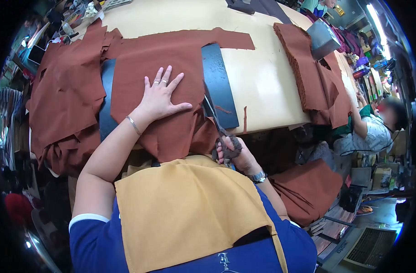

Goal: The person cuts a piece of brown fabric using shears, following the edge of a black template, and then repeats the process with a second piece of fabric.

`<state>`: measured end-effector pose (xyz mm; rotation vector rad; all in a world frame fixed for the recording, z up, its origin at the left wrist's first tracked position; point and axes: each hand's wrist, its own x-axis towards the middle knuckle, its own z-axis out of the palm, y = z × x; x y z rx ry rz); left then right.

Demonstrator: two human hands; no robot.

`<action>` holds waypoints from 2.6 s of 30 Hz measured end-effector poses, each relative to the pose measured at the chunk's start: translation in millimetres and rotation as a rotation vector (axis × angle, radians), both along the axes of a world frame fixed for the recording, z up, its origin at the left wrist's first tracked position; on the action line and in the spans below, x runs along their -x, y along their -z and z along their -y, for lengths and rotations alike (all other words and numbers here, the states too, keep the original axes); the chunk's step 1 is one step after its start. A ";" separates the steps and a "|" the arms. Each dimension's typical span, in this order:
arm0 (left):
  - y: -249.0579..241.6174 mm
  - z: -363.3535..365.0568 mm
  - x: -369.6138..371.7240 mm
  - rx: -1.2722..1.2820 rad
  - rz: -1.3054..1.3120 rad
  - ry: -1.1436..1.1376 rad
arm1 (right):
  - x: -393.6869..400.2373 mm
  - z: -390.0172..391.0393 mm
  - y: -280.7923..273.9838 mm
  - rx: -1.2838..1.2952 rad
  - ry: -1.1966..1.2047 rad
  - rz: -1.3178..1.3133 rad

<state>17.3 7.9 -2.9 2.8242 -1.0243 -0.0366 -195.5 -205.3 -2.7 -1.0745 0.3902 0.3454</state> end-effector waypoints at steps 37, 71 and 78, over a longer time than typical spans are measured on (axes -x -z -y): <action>-3.3 -4.0 32.9 0.027 0.012 -0.013 | -1.5 3.9 -4.7 0.054 0.008 0.000; -128.9 -50.2 1.0 1.135 -0.564 0.216 | -69.1 148.3 -19.6 1.725 -0.041 0.065; -246.9 -95.5 74.0 0.720 0.011 0.736 | -84.8 131.7 -103.9 1.566 0.083 0.388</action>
